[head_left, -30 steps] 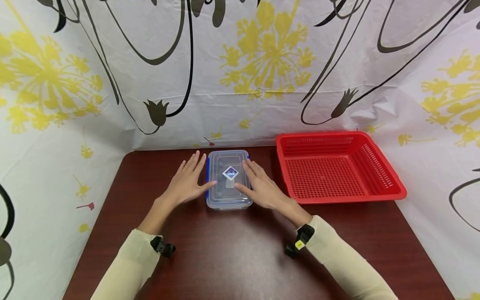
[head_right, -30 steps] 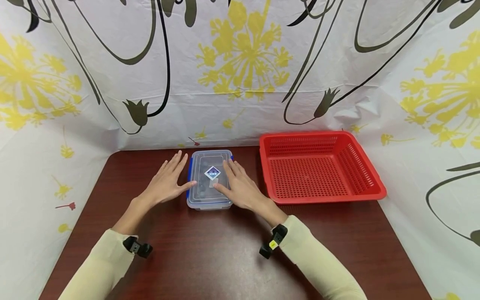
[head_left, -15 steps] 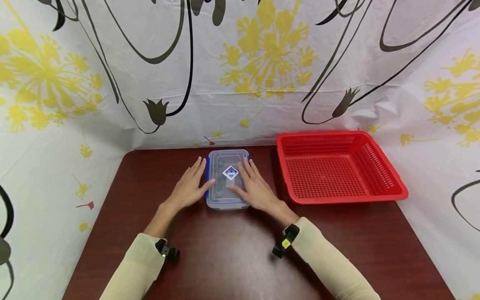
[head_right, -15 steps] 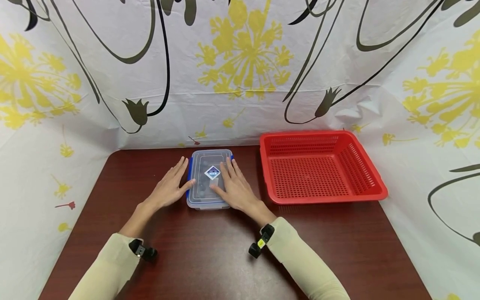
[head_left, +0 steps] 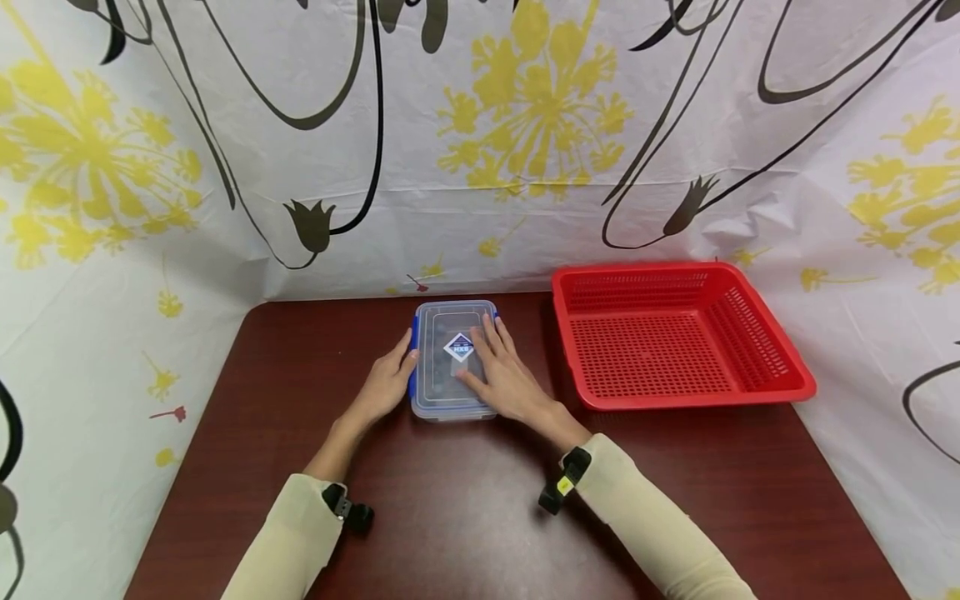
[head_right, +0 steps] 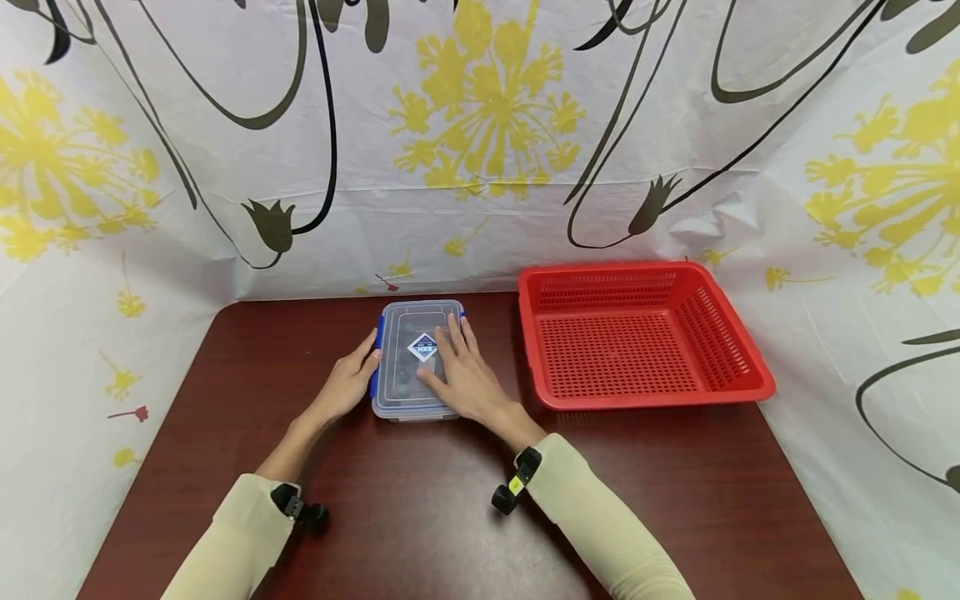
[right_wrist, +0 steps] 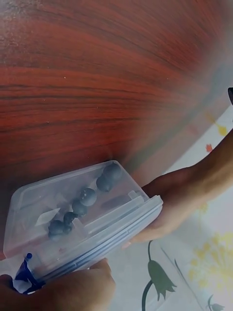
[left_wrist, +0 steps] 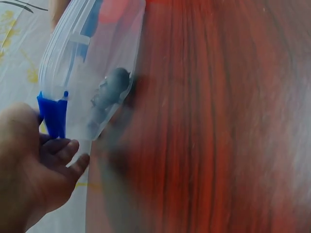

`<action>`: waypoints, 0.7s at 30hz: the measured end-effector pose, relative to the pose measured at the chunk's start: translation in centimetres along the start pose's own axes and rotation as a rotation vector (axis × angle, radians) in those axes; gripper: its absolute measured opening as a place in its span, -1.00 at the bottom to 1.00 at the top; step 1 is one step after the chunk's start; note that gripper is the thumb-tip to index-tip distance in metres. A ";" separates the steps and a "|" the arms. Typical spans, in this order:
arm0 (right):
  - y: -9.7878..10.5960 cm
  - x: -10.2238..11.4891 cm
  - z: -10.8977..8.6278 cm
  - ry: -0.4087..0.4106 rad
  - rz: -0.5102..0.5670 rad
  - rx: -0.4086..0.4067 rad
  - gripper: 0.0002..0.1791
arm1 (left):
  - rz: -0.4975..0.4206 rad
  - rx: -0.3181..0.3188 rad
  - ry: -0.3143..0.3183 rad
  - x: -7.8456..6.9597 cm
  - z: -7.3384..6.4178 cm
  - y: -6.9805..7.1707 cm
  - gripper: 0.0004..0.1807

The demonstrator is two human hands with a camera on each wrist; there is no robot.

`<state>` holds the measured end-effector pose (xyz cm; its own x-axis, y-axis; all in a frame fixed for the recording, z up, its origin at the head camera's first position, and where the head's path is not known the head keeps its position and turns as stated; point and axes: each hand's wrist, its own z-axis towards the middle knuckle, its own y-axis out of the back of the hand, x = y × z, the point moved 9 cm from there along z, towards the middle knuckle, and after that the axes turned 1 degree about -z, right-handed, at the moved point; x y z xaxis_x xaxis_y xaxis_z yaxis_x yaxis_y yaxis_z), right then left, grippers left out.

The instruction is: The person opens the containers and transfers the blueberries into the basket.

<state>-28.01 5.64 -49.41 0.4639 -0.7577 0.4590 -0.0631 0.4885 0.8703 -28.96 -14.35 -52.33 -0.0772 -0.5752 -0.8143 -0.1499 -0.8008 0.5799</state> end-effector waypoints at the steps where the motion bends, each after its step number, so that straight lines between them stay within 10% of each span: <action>1: -0.1 0.0 0.0 0.000 0.004 -0.003 -0.05 | -0.020 -0.019 0.004 0.0 0.0 0.0 -0.32; 13: -0.4 -0.2 0.1 0.001 0.026 -0.037 -0.15 | -0.232 -0.189 0.087 -0.2 -0.3 -0.4 -0.44; 21: 0.0 0.0 0.1 0.020 0.007 -0.084 -0.20 | -0.461 -0.189 0.183 -0.4 -0.1 -1.1 -0.44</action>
<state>-28.12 5.63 -49.37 0.4811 -0.7459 0.4606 0.0078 0.5290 0.8486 -28.67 -13.24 -52.69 0.1308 -0.1626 -0.9780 0.0542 -0.9838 0.1708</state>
